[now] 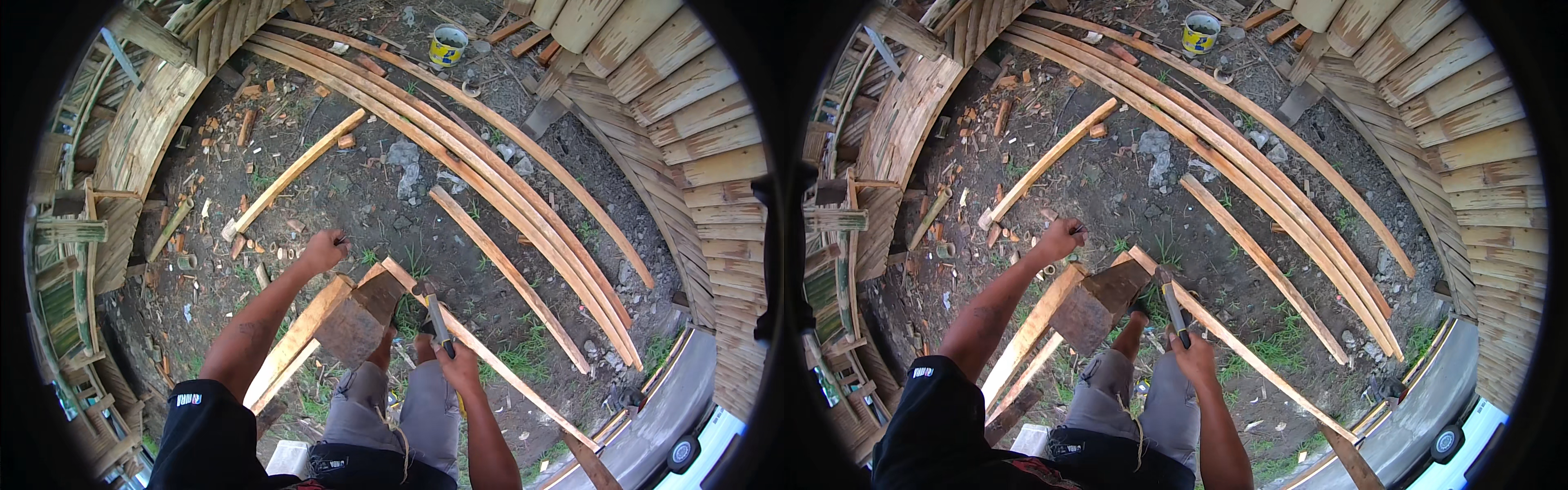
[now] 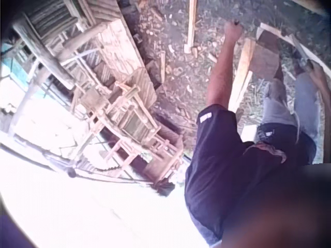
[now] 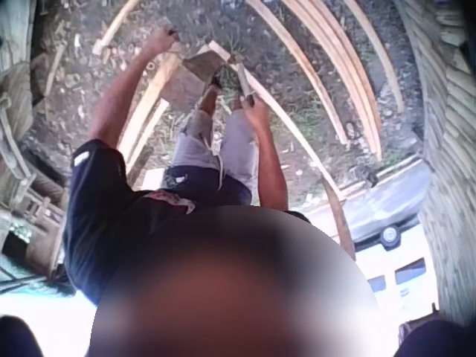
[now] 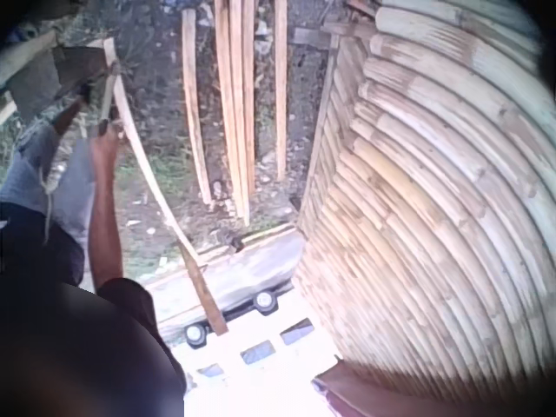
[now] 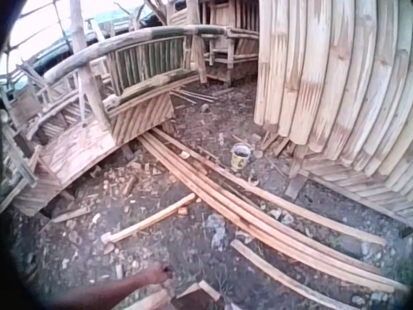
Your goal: The person hammers nails into wooden planks to assemble a rectangular frame, then retrieves another plank from a stack and measures it with a tape measure.
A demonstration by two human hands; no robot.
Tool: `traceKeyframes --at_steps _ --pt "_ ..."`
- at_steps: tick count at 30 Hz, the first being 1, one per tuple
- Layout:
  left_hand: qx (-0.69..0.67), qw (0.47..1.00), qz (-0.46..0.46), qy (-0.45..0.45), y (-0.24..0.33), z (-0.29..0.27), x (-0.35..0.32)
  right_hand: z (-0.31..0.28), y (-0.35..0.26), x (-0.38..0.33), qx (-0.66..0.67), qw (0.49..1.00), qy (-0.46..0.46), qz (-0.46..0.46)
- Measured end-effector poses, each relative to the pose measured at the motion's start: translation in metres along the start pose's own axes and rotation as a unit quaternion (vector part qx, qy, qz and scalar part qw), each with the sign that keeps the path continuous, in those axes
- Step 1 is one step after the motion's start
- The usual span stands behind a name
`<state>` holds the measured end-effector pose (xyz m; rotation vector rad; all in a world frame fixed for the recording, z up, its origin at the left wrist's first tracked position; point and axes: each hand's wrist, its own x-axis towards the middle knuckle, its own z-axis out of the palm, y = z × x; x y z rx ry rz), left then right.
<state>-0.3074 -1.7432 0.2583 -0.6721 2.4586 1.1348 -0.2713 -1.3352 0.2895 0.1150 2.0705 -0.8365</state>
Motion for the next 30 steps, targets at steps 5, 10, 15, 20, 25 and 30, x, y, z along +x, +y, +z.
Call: traceKeyframes --at_steps 5,10,15,20,25,30 --pt "0.006 0.983 -0.100 -0.153 -0.073 0.070 0.054 0.028 -0.020 0.098 0.085 0.992 -0.086 0.031" --pt "0.099 0.980 -0.076 -0.155 -0.127 0.147 0.082 0.071 -0.020 0.230 0.142 0.973 -0.137 0.117" --pt "0.077 0.966 -0.191 -0.156 -0.167 0.211 0.114 0.141 0.015 0.326 0.036 0.997 -0.036 0.056" --pt "-0.018 0.951 -0.269 -0.148 -0.211 0.256 0.137 0.182 0.051 0.363 0.057 0.994 -0.027 0.084" --pt "-0.084 0.940 -0.275 -0.184 -0.230 0.288 0.135 0.180 0.062 0.361 0.127 0.980 -0.127 0.087" --pt "-0.021 0.963 -0.131 -0.235 -0.226 0.290 0.131 0.175 0.054 0.356 0.061 0.986 -0.149 0.051"
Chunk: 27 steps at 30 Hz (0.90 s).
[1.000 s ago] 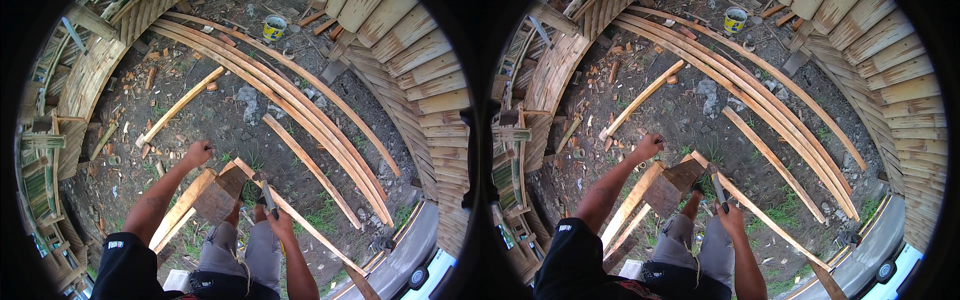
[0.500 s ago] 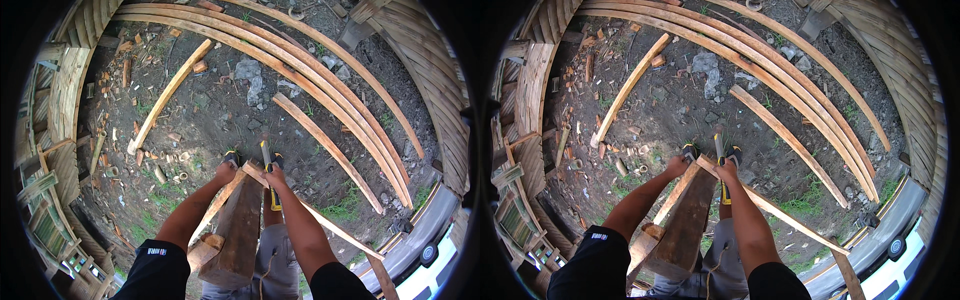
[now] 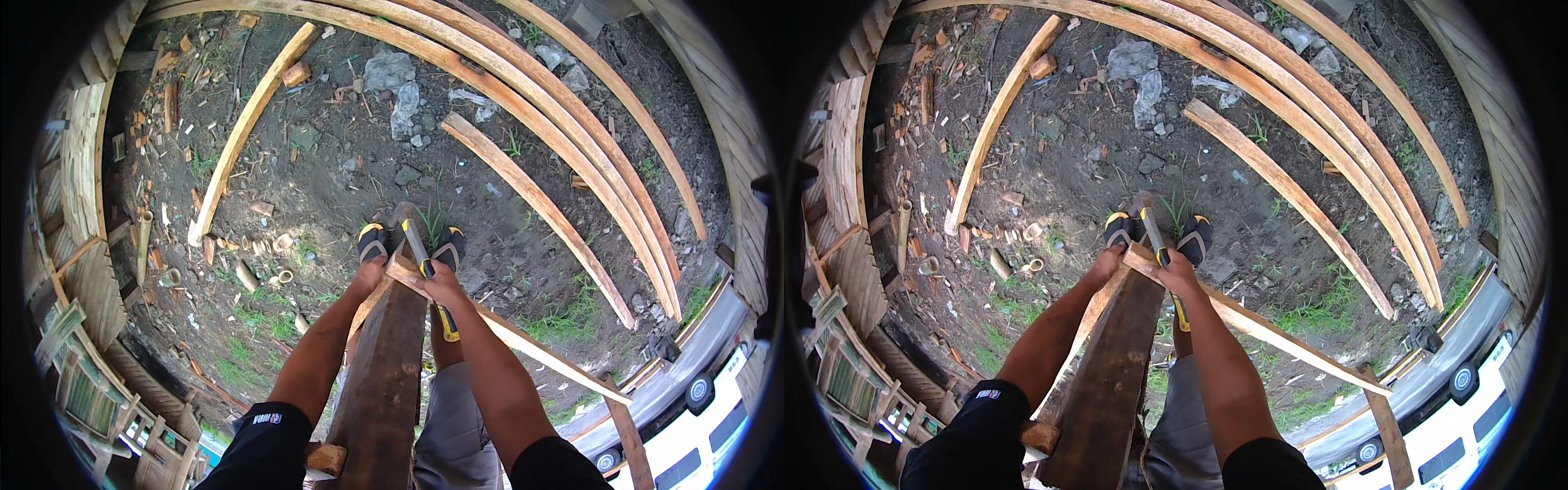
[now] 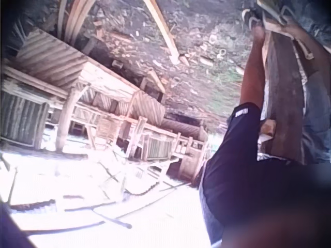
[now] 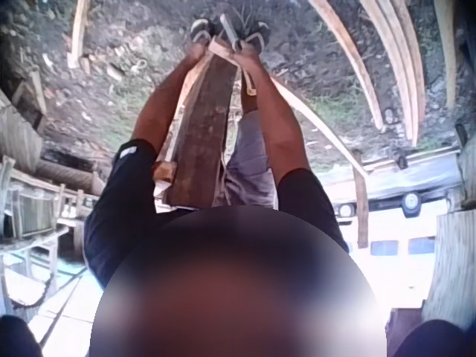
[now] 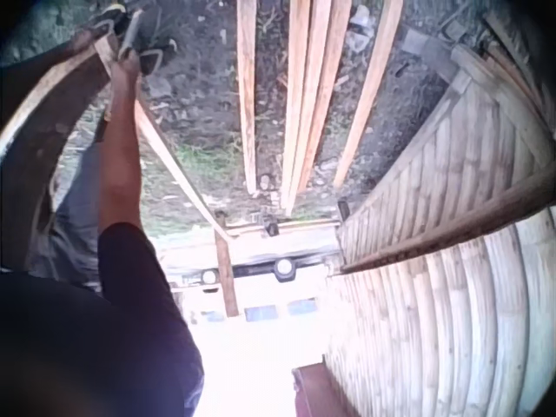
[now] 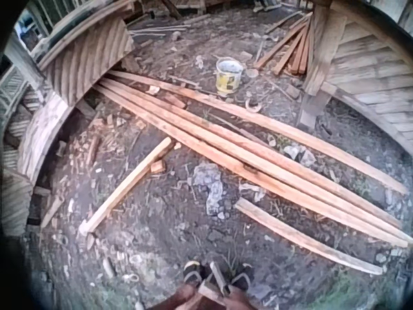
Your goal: The person hammers nails into wooden planks to assemble a rectangular frame, then retrieves another plank from a stack and measures it with a tape measure.
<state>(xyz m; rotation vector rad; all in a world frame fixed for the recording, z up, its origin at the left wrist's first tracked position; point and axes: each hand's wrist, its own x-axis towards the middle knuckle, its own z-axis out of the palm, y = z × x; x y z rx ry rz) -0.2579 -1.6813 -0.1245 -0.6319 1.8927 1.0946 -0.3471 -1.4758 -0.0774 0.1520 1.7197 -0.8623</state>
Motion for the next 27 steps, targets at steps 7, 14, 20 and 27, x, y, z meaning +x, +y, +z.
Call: traceKeyframes --at_steps 7,14,20,27 --pt "-0.140 0.986 -0.090 0.019 0.014 0.013 -0.010 0.009 -0.007 -0.016 -0.038 0.996 0.079 0.009" --pt "-0.257 0.953 -0.161 0.018 0.000 0.021 -0.004 0.001 -0.013 -0.023 -0.022 0.998 0.065 -0.004" --pt "0.102 0.970 0.176 0.134 0.023 -0.034 0.030 -0.011 -0.002 -0.016 0.167 0.985 0.035 0.036" --pt "-0.115 0.986 -0.061 -0.107 0.136 -0.062 0.038 -0.056 -0.006 -0.060 0.146 0.980 0.107 0.081"
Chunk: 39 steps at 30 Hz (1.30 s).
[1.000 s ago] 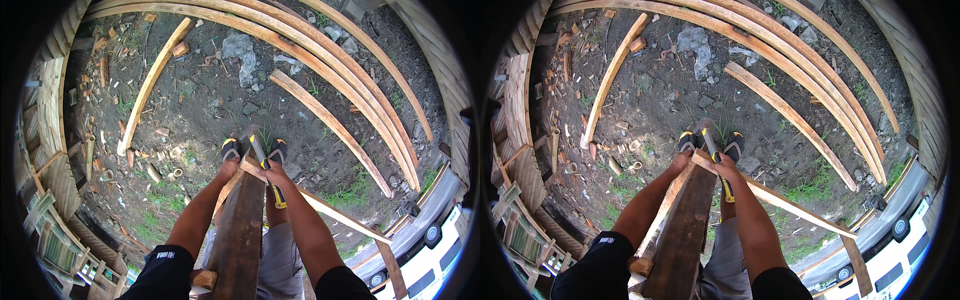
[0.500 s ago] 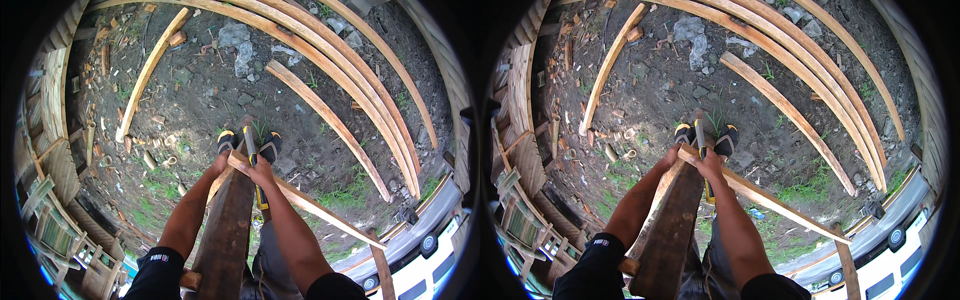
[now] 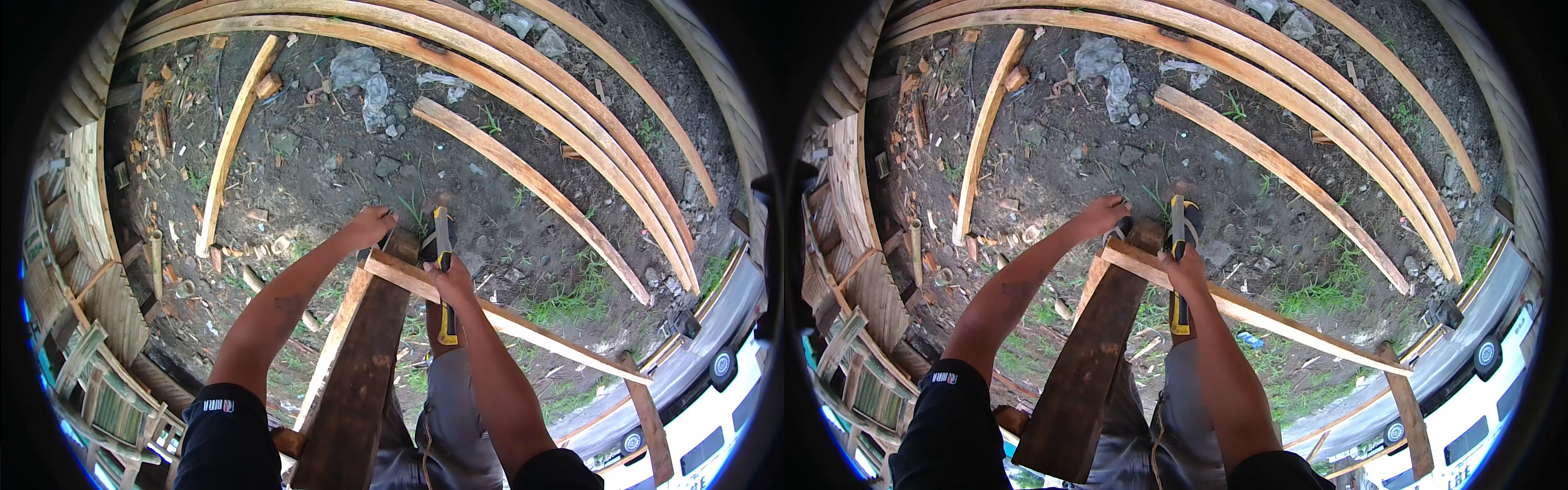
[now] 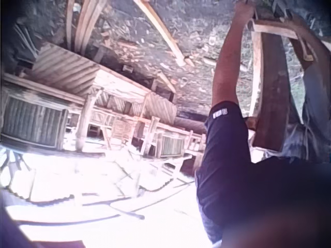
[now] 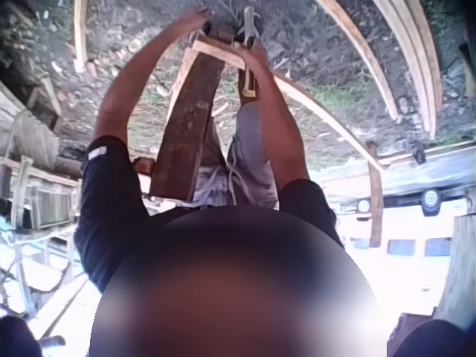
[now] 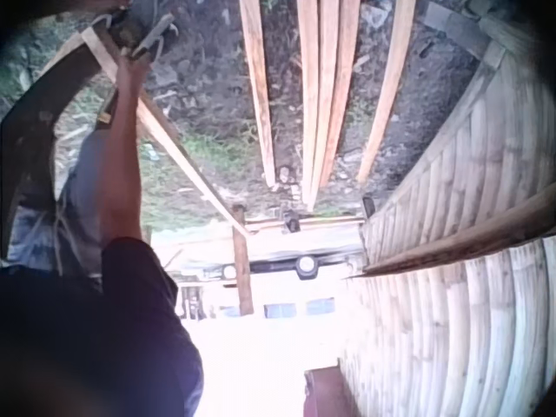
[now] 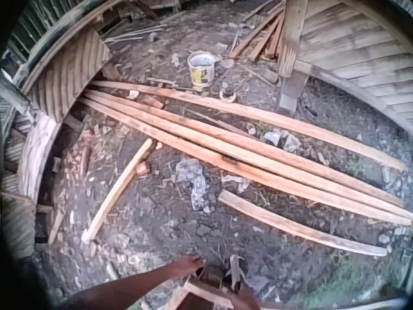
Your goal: The person hammers nails into wooden planks to assemble a rectangular frame, then retrieves another plank from a stack and measures it with a tape measure.
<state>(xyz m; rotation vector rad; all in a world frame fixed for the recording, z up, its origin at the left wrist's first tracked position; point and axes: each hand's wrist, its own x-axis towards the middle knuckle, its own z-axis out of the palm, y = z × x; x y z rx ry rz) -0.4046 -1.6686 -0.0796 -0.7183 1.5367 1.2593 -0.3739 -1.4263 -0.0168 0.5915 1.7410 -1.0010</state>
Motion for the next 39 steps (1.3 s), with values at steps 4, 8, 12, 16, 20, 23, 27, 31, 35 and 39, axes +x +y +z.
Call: traceKeyframes --at_steps 4,8,12,16,20,23,27,31,35,39 --pt "0.118 0.987 0.093 -0.066 0.021 0.028 0.001 -0.040 -0.021 -0.049 0.011 0.995 -0.038 0.087" --pt "0.088 0.988 0.071 -0.107 0.011 0.055 0.000 -0.077 -0.030 -0.086 0.146 0.976 -0.097 0.128" --pt "0.238 0.965 0.100 -0.037 -0.008 0.072 -0.009 -0.094 -0.034 -0.103 -0.029 0.990 -0.103 0.096" --pt "0.152 0.981 0.116 0.016 -0.020 0.077 -0.016 -0.100 -0.055 -0.110 -0.030 0.995 -0.095 -0.006" --pt "0.140 0.982 0.124 0.031 -0.021 0.079 -0.019 -0.118 -0.080 -0.103 0.031 0.997 -0.057 0.030" --pt "0.157 0.978 0.130 0.041 -0.020 0.081 -0.019 -0.120 -0.084 -0.088 0.046 0.997 0.024 -0.051" --pt "0.154 0.973 0.165 0.049 -0.021 0.081 -0.021 -0.095 -0.075 -0.074 -0.081 0.990 0.076 -0.091" --pt "0.261 0.945 0.181 0.075 -0.024 0.080 -0.019 -0.113 -0.092 -0.077 -0.186 0.978 -0.097 0.014" --pt "0.262 0.942 0.199 0.068 -0.025 0.080 -0.019 -0.171 -0.133 -0.078 -0.046 0.998 0.042 -0.005" --pt "0.195 0.959 0.202 0.051 -0.025 0.079 -0.025 -0.135 -0.135 -0.068 0.114 0.970 0.195 -0.094"
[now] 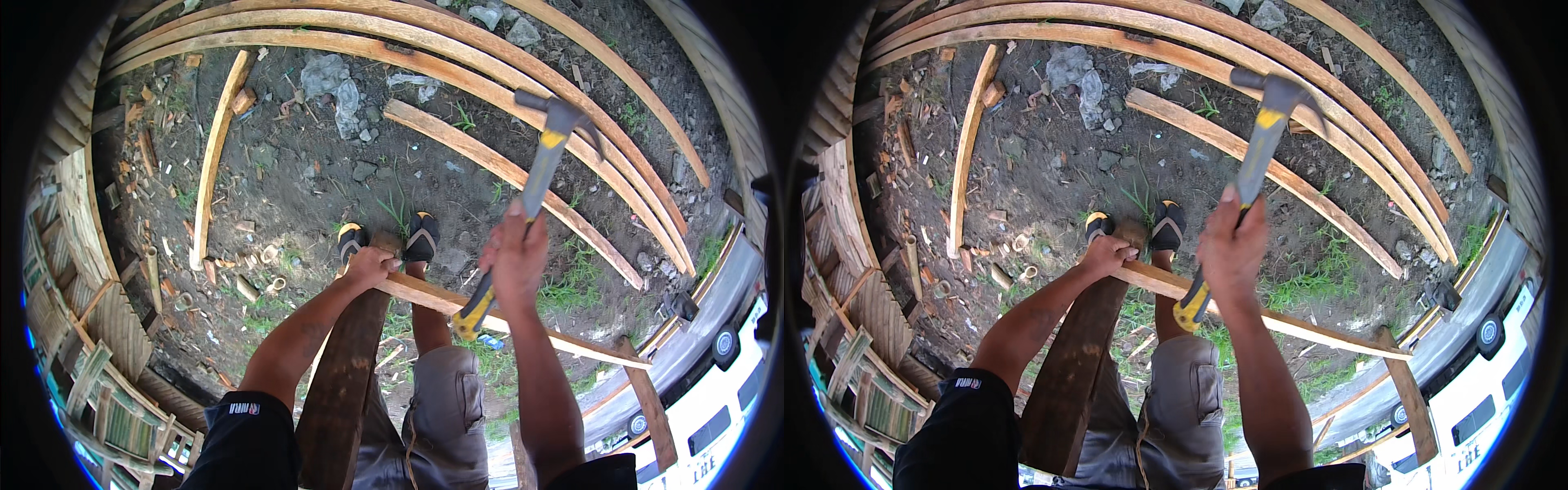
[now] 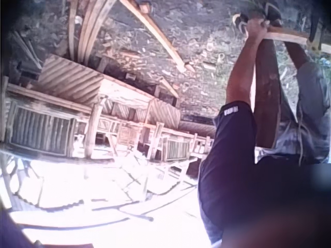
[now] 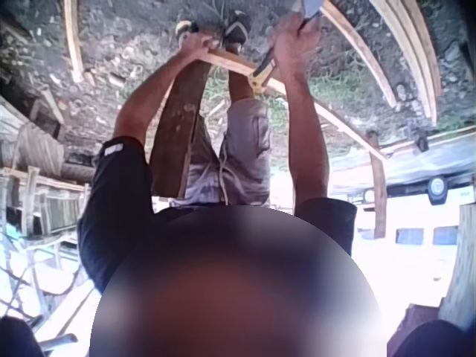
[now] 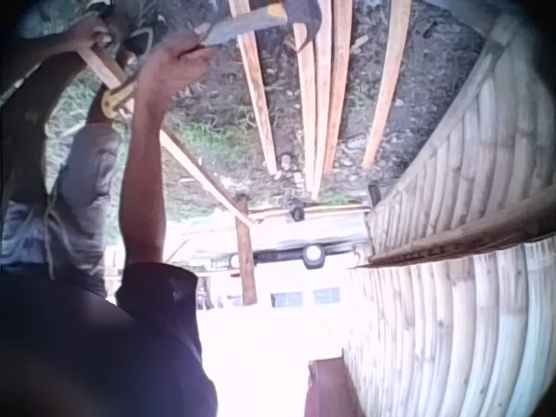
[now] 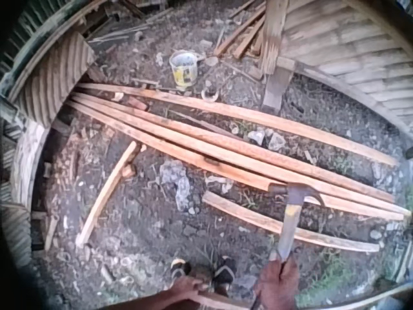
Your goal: The person hammers nails into wooden planks to assemble a rectangular frame, then retrieves another plank from a stack and measures it with a tape measure.
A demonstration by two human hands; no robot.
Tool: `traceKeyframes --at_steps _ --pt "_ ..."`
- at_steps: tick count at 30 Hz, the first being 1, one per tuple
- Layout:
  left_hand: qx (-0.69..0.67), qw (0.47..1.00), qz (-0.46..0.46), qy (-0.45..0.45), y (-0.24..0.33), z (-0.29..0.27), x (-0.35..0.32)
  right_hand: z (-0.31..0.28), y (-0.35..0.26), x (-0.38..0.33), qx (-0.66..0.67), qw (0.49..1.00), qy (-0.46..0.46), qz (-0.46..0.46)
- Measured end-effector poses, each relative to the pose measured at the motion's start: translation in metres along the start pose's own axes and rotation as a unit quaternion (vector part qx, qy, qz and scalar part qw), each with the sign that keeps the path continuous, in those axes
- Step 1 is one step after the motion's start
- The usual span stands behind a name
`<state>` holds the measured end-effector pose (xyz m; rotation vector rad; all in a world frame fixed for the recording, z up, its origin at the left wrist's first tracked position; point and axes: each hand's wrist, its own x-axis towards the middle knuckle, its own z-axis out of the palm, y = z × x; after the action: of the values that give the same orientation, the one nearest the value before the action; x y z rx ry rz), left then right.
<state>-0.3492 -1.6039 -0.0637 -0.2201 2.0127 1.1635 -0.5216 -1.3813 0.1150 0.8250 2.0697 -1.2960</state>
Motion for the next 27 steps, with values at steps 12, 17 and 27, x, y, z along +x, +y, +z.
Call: traceKeyframes --at_steps 12,17,27 --pt "0.064 0.997 0.024 0.017 -0.003 0.003 -0.001 -0.024 -0.020 0.023 0.088 0.996 -0.019 0.014" --pt "0.081 0.997 0.003 0.010 0.002 0.003 -0.001 0.024 0.066 -0.026 -0.318 0.877 -0.324 0.157" --pt "-0.175 0.958 -0.217 0.074 -0.048 -0.054 -0.046 0.079 0.218 0.017 -0.151 0.948 -0.280 0.019"
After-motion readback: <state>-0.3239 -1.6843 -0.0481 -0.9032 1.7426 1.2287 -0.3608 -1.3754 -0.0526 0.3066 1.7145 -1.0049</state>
